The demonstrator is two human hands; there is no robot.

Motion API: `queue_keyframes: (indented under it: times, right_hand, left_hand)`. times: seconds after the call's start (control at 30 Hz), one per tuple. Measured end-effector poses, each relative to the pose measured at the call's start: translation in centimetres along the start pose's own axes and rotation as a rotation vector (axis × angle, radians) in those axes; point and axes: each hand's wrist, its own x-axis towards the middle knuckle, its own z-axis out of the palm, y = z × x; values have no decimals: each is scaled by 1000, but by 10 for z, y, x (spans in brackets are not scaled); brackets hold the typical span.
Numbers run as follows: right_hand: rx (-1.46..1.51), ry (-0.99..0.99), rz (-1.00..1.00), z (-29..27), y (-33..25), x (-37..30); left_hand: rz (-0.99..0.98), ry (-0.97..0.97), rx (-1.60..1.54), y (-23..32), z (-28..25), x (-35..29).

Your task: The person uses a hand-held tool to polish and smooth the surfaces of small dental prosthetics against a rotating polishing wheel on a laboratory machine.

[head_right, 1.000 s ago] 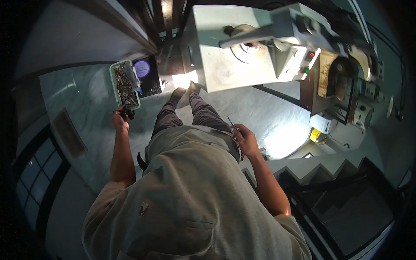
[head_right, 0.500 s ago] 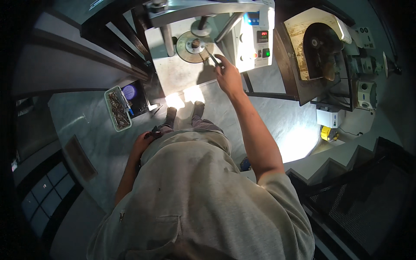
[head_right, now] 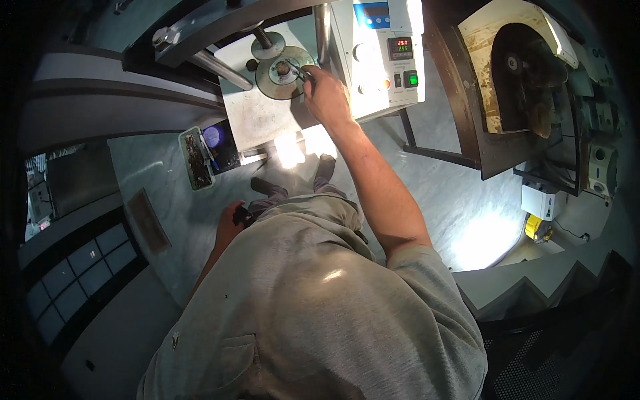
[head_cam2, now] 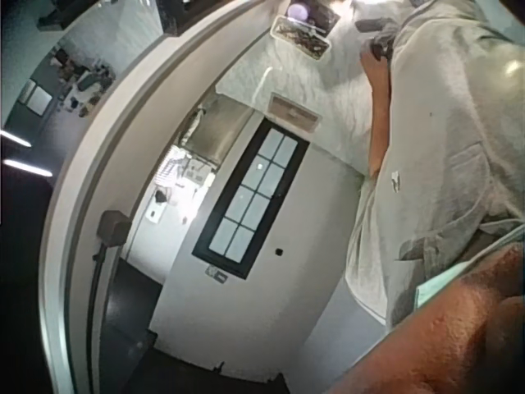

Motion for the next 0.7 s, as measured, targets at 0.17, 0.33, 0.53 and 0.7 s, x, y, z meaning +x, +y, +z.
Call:
queue_keyframes:
  times: [0.17,0.33,0.53,0.7]
  right_hand:
    - [-49,19,-74,0,-2,-2]
    - [-23,19,-112,6,-10,-13]
    - [-40,-27,-91,5,-10,-20]
    - [-209,-44,-134,1,-9,-14]
  left_hand:
    - [-448,-550,-356,-6,5,1]
    - [106,-558,472,-33,14,-4]
    - [-382,-418,160,9,-14,19]
    - [-525,-469,154,33,-32,30]
